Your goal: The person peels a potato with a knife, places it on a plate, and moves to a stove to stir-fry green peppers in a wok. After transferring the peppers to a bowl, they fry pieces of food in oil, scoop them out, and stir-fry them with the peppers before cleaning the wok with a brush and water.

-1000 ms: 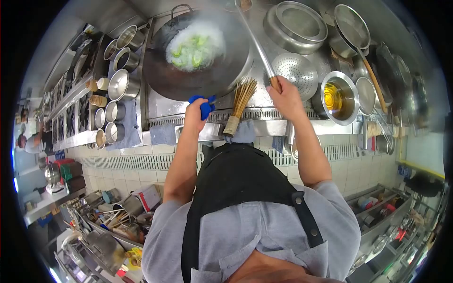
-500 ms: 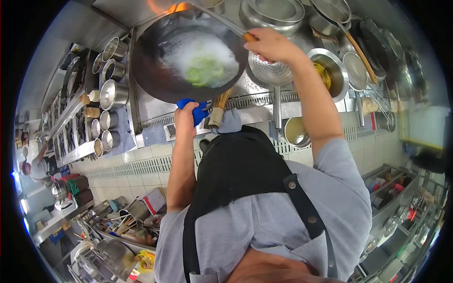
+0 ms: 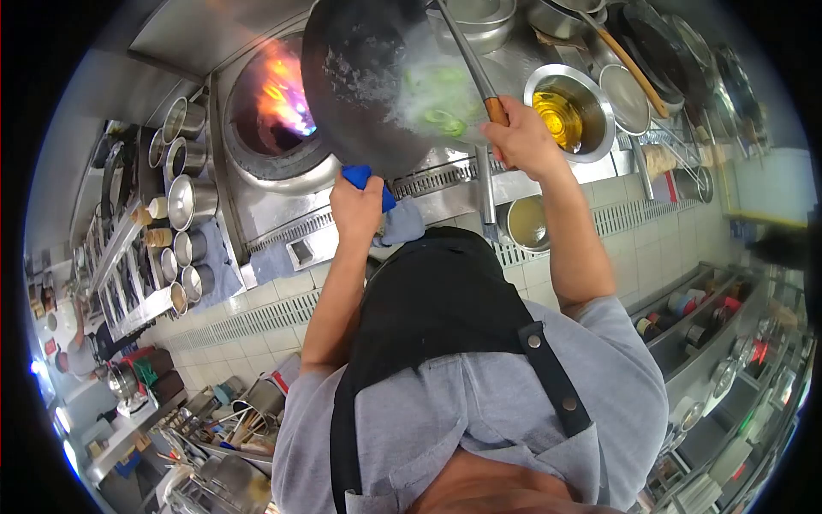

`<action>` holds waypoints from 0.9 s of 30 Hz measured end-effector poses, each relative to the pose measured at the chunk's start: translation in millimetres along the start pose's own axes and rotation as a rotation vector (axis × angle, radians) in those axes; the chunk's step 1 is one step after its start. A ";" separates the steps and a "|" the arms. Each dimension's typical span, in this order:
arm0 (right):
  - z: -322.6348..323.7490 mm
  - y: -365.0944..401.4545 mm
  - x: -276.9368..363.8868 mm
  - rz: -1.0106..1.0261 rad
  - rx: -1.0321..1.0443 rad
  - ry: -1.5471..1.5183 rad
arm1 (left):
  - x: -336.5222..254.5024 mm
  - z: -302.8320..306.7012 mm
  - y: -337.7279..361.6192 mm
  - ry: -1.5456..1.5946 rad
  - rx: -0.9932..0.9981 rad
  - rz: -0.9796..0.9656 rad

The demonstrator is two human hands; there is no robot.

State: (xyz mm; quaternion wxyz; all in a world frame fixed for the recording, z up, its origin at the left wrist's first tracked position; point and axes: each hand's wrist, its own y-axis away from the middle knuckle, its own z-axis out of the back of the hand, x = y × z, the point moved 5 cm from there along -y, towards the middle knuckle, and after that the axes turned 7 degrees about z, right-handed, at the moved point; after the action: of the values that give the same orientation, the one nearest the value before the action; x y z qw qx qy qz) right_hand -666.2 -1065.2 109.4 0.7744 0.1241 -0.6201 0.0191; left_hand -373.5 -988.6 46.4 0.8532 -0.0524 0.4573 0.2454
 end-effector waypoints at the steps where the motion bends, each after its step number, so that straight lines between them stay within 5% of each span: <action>1: 0.7 2.1 -1.5 -0.005 -0.009 -0.003 | -9.6 -0.2 0.5 -0.004 0.010 -0.004; 6: 2.1 4.3 -1.8 0.022 -0.084 -0.082 | -40.1 -0.2 -8.3 -0.112 -0.137 -0.342; 10: -11.3 2.4 1.1 0.058 -0.136 -0.111 | -29.8 6.8 -25.6 -0.153 -0.188 -0.366; 13: -29.9 -16.1 -10.6 0.122 -0.136 -0.006 | 7.8 27.9 -55.2 -0.001 -0.237 -0.227; 15: -45.3 -32.8 -16.7 0.199 -0.181 -0.034 | 58.2 39.2 -90.2 0.601 -0.033 0.039; 17: -73.5 -38.8 -31.1 0.259 -0.246 -0.073 | 68.2 61.6 -90.5 0.741 -0.092 0.148; 19: -107.3 -19.5 -35.9 0.159 -0.251 -0.151 | 103.2 74.8 -86.0 0.840 -0.004 0.488; 27: -186.4 43.3 -83.5 0.023 -0.253 -0.209 | 154.4 116.2 -106.4 0.977 0.039 0.526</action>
State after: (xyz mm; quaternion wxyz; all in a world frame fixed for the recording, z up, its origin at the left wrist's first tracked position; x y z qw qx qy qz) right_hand -515.2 -972.6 -1.2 0.7149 0.0197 -0.6961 -0.0635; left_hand -165.0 -987.8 -25.5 0.4526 -0.0283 0.8020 0.3888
